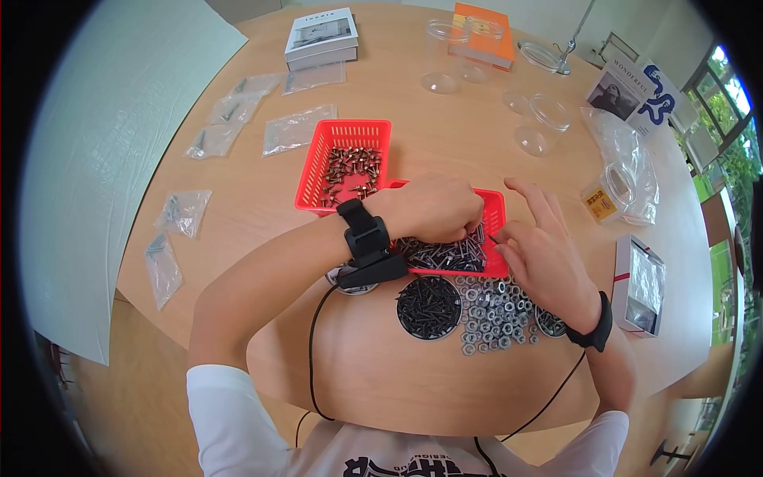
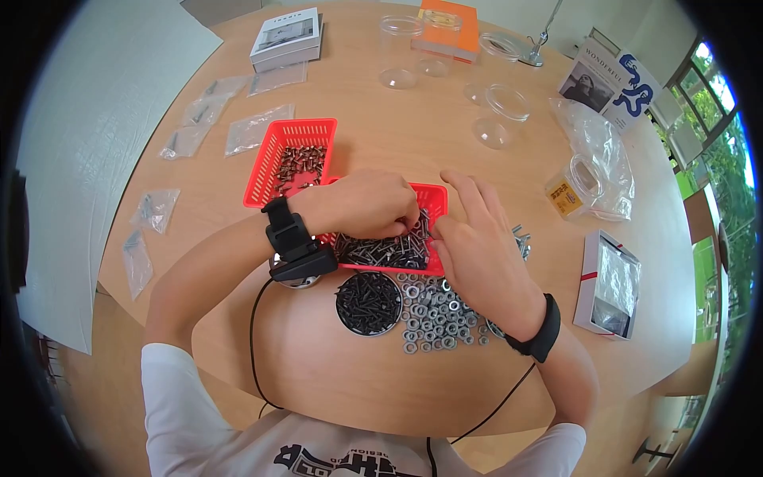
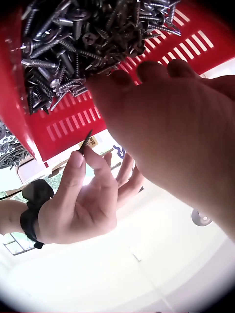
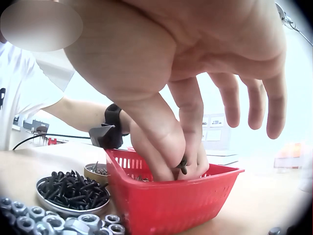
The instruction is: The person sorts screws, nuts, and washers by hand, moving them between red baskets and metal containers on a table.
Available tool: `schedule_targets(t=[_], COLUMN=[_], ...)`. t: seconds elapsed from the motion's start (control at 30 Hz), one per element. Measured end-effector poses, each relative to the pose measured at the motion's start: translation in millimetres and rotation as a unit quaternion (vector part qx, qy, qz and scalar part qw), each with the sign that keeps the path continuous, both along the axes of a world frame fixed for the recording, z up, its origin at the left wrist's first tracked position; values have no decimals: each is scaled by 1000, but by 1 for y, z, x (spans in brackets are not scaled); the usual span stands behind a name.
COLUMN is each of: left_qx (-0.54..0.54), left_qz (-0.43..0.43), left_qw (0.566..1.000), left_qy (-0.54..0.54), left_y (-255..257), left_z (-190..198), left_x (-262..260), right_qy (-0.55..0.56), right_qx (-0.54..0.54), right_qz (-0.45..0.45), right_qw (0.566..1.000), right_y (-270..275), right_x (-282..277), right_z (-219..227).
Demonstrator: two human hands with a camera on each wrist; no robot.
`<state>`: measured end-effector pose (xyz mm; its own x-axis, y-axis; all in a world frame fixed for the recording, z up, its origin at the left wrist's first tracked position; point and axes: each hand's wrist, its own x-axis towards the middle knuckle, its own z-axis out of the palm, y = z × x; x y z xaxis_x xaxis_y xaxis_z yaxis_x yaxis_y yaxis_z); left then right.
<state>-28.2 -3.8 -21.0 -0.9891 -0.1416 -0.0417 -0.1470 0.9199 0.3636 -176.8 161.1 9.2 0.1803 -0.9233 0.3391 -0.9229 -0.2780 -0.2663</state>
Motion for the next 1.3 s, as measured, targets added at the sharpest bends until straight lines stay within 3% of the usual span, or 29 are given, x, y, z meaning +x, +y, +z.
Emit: schedule_targets(t=[0.17,0.27,0.47,0.67,0.77,0.87,1.1,1.3], left_qx=[-34,8,5,-28,-43,-49,-114,-102], left_qz=[8,41,34,50,50,43,-8,18], left_qw=[999,995,984,989,988,985,973,986], left_qy=[17,95,174,139,142,159,199,127], left_y=[6,11,38,67,73,77,84,71], left_z=[9,23,38,40,35,30,-4,31], left_x=[-1,10,46,77,84,84,71,71], right_qy=[-56,-113,-142,-126,-147,-177,-173,-169], right_qx=[24,127,158,140,94,97,77,71], right_qz=[-7,20,98,135,128,60,27,2], right_qw=[998,985,972,973,976,978,981,983], right_y=[22,39,39,35,38,39,36,22], right_x=[16,27,34,39,34,24,12,-8], right_z=[10,21,-14,-34,-12,7,9,5])
